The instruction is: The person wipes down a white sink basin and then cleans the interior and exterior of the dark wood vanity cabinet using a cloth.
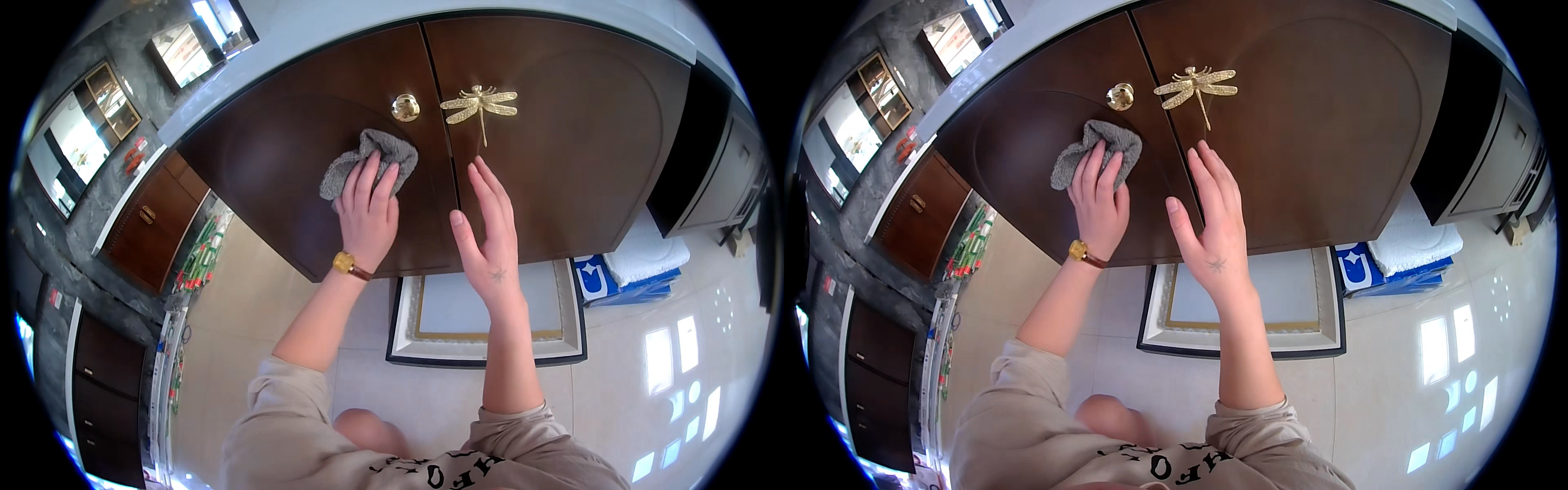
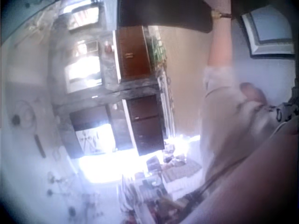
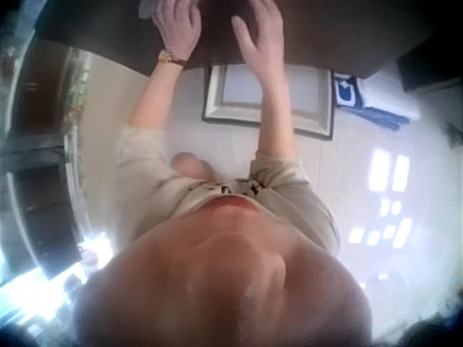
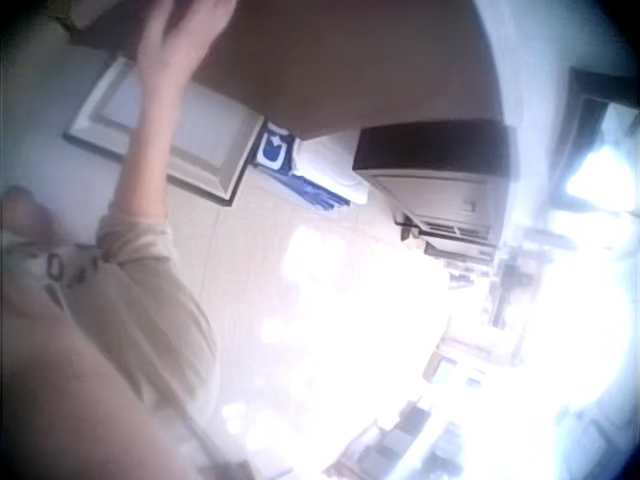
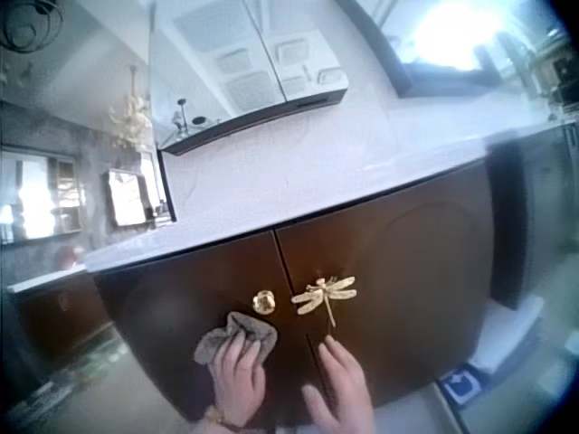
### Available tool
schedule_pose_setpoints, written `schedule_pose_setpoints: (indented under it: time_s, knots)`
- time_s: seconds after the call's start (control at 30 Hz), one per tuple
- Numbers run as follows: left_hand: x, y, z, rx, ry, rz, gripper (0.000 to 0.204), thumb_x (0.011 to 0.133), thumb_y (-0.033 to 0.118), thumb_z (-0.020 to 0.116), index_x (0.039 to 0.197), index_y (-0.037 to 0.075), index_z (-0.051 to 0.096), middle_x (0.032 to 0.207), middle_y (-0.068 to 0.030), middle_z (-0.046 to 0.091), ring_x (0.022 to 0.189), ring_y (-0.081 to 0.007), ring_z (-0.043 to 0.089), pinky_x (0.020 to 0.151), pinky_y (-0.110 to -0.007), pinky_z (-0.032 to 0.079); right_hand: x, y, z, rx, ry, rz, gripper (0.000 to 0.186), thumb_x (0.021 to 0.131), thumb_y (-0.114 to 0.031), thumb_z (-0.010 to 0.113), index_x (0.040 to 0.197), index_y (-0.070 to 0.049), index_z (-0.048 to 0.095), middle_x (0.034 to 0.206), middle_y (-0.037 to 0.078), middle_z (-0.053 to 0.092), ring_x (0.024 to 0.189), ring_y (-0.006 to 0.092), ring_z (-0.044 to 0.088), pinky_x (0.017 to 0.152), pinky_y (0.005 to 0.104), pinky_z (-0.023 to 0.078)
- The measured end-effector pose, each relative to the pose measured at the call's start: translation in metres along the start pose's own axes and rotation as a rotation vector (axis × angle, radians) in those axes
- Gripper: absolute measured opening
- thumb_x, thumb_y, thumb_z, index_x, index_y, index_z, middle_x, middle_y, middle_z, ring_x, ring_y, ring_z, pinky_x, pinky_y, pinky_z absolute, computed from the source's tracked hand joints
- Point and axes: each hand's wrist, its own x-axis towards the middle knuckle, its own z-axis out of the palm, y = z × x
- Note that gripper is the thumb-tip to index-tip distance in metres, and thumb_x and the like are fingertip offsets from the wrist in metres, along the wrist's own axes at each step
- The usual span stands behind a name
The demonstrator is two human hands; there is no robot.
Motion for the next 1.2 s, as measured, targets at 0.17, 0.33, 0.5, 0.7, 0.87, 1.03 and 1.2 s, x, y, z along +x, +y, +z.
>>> schedule_pose_setpoints:
  time_s: [0.17,0.33,0.5,0.7,0.87,1.03,1.2]
  knots:
    - [0.073,-0.029,-0.017,0.020,0.304,-0.069,0.053,0.082,0.004,0.059,0.135,0.010,0.049,0.139,-0.0130,0.046,0.123,-0.0303,0.044,0.103,-0.044,0.032,-0.003,0.008,-0.002,-0.051,0.036,-0.009,0.046,0.091,-0.015,0.058,0.134,-0.002,0.048,0.142,0.016,0.043,0.131,0.0319,0.041,0.108,0.0406,0.034]
    - [0.092,0.004,-0.010,-0.023,0.228,0.020,0.058,0.078,0.005,0.062,0.135,0.013,0.050,0.134,-0.0111,0.048,0.111,-0.0333,0.049,0.096,-0.044,0.040,-0.005,0.001,0.010,-0.032,0.009,-0.001,0.045,0.091,-0.013,0.057,0.134,-0.003,0.048,0.143,0.015,0.042,0.131,0.0312,0.041,0.107,0.0394,0.036]
    - [0.027,0.015,0.006,-0.161,0.061,0.073,0.061,0.074,0.003,0.063,0.134,0.011,0.051,0.133,-0.0124,0.047,0.108,-0.0311,0.049,0.093,-0.041,0.042,-0.007,-0.012,0.016,-0.059,-0.031,-0.050,0.048,0.091,-0.011,0.057,0.137,-0.004,0.046,0.146,0.014,0.039,0.132,0.0309,0.040,0.107,0.0389,0.035]
    - [0.069,0.021,-0.005,-0.213,0.371,0.050,0.055,0.073,0.004,0.062,0.127,0.018,0.058,0.134,-0.0012,0.050,0.108,-0.0246,0.050,0.088,-0.037,0.042,-0.010,-0.013,0.026,-0.151,-0.001,-0.107,0.044,0.094,-0.012,0.049,0.136,0.001,0.045,0.145,0.018,0.039,0.132,0.0326,0.040,0.108,0.0405,0.033]
    - [0.047,0.011,0.003,-0.169,0.195,0.119,0.043,0.078,0.015,0.060,0.121,0.020,0.062,0.135,0.0019,0.051,0.105,-0.0162,0.052,0.074,-0.029,0.046,-0.012,-0.024,0.033,-0.182,-0.013,-0.186,0.045,0.095,-0.017,0.047,0.136,0.003,0.044,0.145,0.020,0.038,0.133,0.0353,0.038,0.109,0.0425,0.031]
    - [-0.013,-0.038,-0.007,-0.052,0.172,-0.028,0.053,0.073,0.004,0.062,0.123,0.022,0.062,0.139,-0.0033,0.048,0.112,-0.0244,0.053,0.085,-0.036,0.043,0.004,-0.029,0.039,-0.574,0.019,-0.371,0.055,0.093,-0.020,0.051,0.140,0.003,0.038,0.149,0.022,0.032,0.138,0.0384,0.030,0.112,0.0471,0.026]
    - [-0.038,-0.104,-0.028,0.086,0.235,-0.283,0.057,0.079,0.004,0.059,0.133,0.022,0.053,0.145,-0.0062,0.042,0.131,-0.0307,0.041,0.105,-0.052,0.027,0.065,-0.024,0.062,-0.920,0.028,-0.484,0.066,0.092,-0.027,0.056,0.144,0.005,0.030,0.152,0.022,0.026,0.142,0.0370,0.023,0.113,0.0490,0.022]
